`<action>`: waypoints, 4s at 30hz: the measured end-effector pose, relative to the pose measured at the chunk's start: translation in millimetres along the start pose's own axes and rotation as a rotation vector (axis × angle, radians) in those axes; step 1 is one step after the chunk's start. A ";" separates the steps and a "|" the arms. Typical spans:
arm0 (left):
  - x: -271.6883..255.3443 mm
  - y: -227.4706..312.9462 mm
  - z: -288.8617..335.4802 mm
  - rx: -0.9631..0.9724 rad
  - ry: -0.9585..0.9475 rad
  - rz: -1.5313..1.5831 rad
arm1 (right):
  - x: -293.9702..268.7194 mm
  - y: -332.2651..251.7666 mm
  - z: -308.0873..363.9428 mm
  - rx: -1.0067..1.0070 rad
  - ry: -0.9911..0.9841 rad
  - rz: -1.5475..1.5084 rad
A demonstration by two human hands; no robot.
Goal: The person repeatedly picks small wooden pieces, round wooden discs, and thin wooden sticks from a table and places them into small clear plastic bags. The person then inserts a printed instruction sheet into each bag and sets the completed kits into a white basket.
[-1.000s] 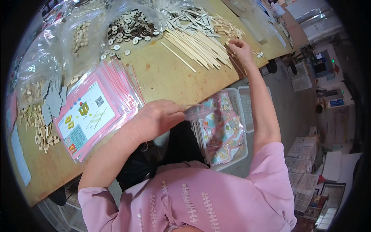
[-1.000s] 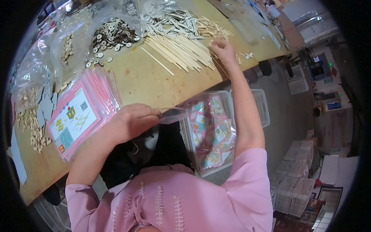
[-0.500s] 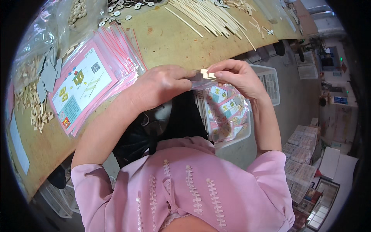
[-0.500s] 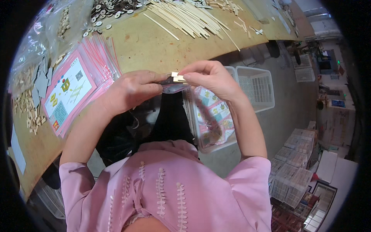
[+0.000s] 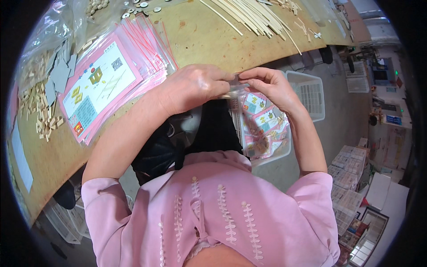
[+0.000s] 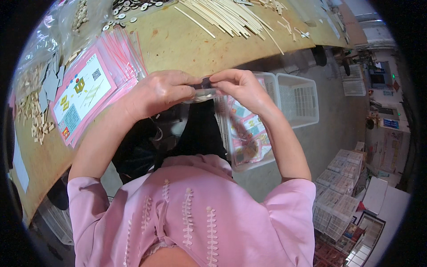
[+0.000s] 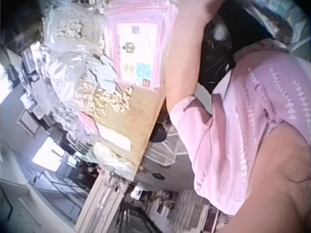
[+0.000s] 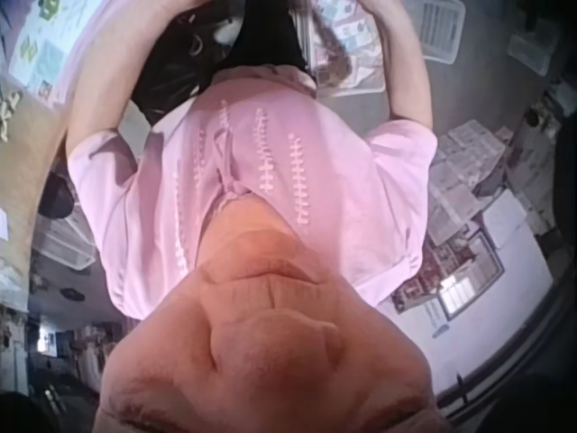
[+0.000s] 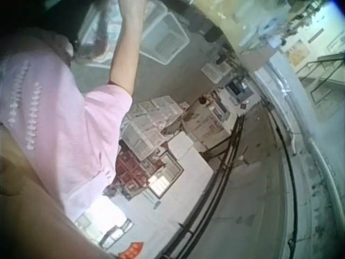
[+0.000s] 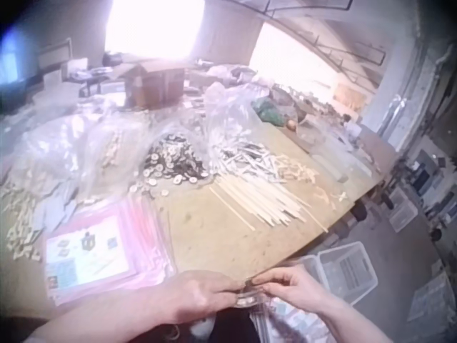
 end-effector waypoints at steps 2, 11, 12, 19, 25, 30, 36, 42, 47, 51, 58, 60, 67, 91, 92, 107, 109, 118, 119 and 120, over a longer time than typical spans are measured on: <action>-0.1 -0.4 0.0 0.002 -0.002 -0.005 | -0.3 4.5 3.3 -0.051 -0.004 0.059; -18.8 -4.2 -10.9 -0.239 0.173 0.126 | -19.5 -5.4 34.0 -0.557 0.619 0.207; -20.4 -6.5 -11.8 -0.374 0.153 0.180 | -20.0 16.0 34.9 -0.473 0.621 0.047; -23.1 -4.8 -16.7 -0.753 0.418 0.991 | 63.7 138.3 26.9 0.065 -0.039 -0.946; -46.9 9.4 -8.1 -0.814 0.611 1.062 | 140.6 130.9 13.0 0.258 -0.151 -1.523; -91.1 40.9 43.7 -0.798 0.787 0.514 | 158.6 101.0 27.0 0.158 -0.319 -1.581; -118.0 115.1 135.3 -0.685 0.611 -0.250 | 188.0 128.5 33.9 0.275 -0.356 -1.427; -107.8 157.4 186.7 -0.714 0.290 -0.383 | 210.3 147.1 27.5 0.388 -0.323 -1.046; -100.5 160.4 209.6 -1.098 0.239 -0.338 | 211.8 130.4 14.9 0.264 -0.321 -0.921; -92.7 147.3 209.6 -1.102 0.212 -0.095 | 212.9 124.6 12.0 0.241 -0.306 -0.938; -72.4 125.2 234.6 -1.581 0.389 0.789 | 214.4 135.7 14.7 0.024 -0.291 -0.843; -73.9 119.6 239.2 -1.566 0.265 0.650 | 215.2 138.3 13.1 0.086 -0.285 -0.846; -87.2 120.1 219.7 -1.406 -0.336 0.119 | 210.9 122.2 17.9 0.285 -0.300 -0.879; -6.7 80.1 219.0 -1.714 0.386 1.275 | 199.1 124.0 14.5 -0.448 -0.236 -0.274; -3.5 77.7 216.5 -1.731 0.402 1.267 | 202.7 132.4 11.7 -0.277 -0.268 -0.449; 3.3 69.4 197.9 -1.363 0.289 0.767 | 211.9 126.8 23.0 0.394 -0.349 -0.945; 5.4 67.0 202.2 -1.321 0.307 0.785 | 202.1 129.4 16.7 0.096 -0.274 -0.691; -1.8 66.1 201.3 -0.841 0.098 -0.231 | 220.9 132.1 17.0 0.484 -0.255 -0.965; -2.7 64.7 200.0 -0.858 0.120 -0.211 | 220.9 129.6 18.6 0.475 -0.237 -0.929; -3.6 64.0 197.3 -0.875 0.141 -0.190 | 220.1 128.9 19.3 0.465 -0.217 -0.894</action>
Point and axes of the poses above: each hand's wrist, its own z-axis away from the middle knuckle, its own x-axis out of the palm, y = z × x, the point moved 4 cm from there along -z, towards the middle knuckle, and after that the axes turned 10 degrees about y, right-handed, at the moved point
